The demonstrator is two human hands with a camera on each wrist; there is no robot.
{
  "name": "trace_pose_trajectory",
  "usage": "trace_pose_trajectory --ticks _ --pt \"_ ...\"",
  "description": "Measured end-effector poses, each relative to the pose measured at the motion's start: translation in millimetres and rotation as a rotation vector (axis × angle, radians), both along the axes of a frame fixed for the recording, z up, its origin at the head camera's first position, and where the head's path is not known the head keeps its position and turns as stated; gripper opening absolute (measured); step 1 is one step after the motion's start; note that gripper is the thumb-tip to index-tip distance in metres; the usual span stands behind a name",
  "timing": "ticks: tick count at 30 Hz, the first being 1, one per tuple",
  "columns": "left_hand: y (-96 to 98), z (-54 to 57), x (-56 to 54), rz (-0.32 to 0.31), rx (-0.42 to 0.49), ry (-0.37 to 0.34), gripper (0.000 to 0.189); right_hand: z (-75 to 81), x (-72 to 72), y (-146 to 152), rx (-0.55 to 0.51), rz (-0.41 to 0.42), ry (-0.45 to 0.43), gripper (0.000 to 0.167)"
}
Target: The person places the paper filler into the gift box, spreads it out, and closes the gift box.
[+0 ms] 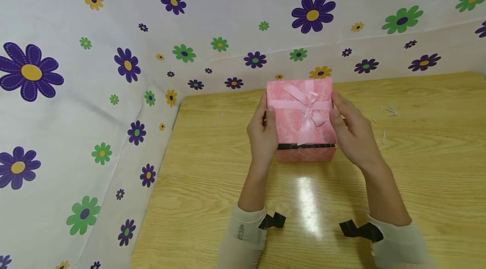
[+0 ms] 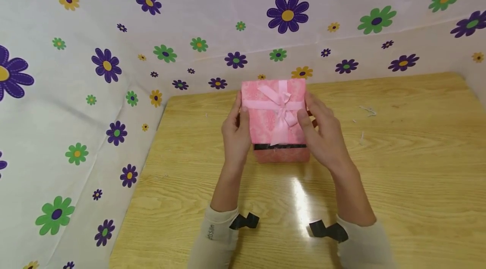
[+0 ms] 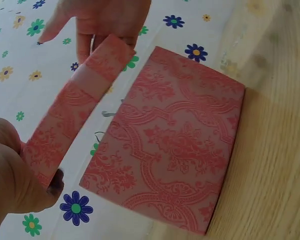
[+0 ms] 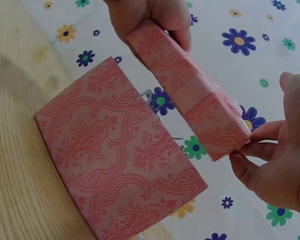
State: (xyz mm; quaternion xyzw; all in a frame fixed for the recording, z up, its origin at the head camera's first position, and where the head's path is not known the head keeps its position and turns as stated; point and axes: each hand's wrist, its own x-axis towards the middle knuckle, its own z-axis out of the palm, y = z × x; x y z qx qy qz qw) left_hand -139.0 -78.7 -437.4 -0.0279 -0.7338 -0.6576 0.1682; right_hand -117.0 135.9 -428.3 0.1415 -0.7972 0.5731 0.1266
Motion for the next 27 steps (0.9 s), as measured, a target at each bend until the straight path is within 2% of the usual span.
trace_pose_trajectory --ticks 2,6,10,14,16,22,27 --pt "3.7 -0.6 0.1 0.002 0.014 -0.001 0.048 -2.1 -1.8 -2 -0.015 -0.022 0.011 0.052" --pt "11.7 0.5 2.9 -0.042 0.035 -0.038 0.050 -6.6 -5.2 -5 -0.051 -0.068 0.014 0.053" --pt "17.7 -0.7 5.3 -0.053 0.027 -0.096 0.052 -12.3 -8.1 -8 -0.108 -0.028 -0.086 0.059" --pt "17.1 -3.2 4.3 -0.021 -0.010 -0.152 0.052 -17.8 -8.5 -14 -0.139 0.017 -0.203 0.064" --pt "15.7 -5.0 2.6 -0.008 -0.020 -0.174 0.051 -19.4 -8.5 -17 -0.141 0.026 -0.224 0.066" --pt "13.6 -9.9 -1.8 -0.025 -0.027 -0.235 0.051 -20.2 -8.4 -20 -0.085 0.001 -0.247 0.071" --pt "13.0 -12.3 -3.3 -0.039 -0.050 -0.252 0.052 -18.6 -9.4 -19 -0.016 -0.029 -0.280 0.074"
